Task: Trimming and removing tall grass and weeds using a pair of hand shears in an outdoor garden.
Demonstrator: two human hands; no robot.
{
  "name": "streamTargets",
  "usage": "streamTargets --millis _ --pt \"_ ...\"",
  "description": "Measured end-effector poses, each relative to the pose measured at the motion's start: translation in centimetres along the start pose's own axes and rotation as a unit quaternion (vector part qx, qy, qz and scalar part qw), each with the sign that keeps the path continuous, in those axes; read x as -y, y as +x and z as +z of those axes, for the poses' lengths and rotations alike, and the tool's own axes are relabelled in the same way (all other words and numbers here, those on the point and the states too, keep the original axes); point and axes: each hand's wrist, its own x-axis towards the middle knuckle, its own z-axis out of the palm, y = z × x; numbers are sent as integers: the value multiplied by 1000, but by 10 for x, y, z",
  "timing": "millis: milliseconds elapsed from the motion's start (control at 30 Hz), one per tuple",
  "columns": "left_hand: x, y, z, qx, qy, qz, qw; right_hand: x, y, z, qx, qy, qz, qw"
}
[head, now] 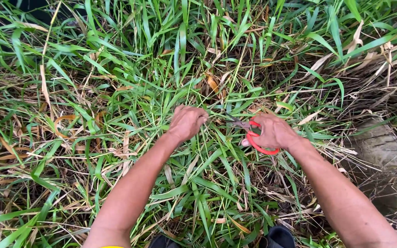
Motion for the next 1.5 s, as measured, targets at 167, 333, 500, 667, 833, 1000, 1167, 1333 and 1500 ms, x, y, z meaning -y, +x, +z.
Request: streamTargets --millis 167,333,500,667,833,1000,1167,1333,1500 --pt "23 12 11 -77 -183 -104 974 23 -10 -16 22 54 17 998" --pt "7 -10 2 -126 -363 -96 918 20 4 -1 43 74 20 996" --pt "22 -11 23 -98 -520 -110 841 65 4 -6 56 179 19 982" --pt "40 -17 32 -135 -545 -98 821 64 18 5 35 197 -38 979" --pt "74 -5 48 -158 -514 -142 831 79 29 9 36 189 -45 980" --pt "124 -9 46 -161 -368 -238 884 95 46 21 35 60 -54 996" --pt "181 -19 18 -190 -210 -317 905 139 40 29 27 -12 -71 997" --pt "167 -92 -44 -280 -228 -327 873 168 48 41 20 -136 -56 989" --pt "172 -110 -55 -292 -234 -362 854 208 50 42 19 -158 -33 987"
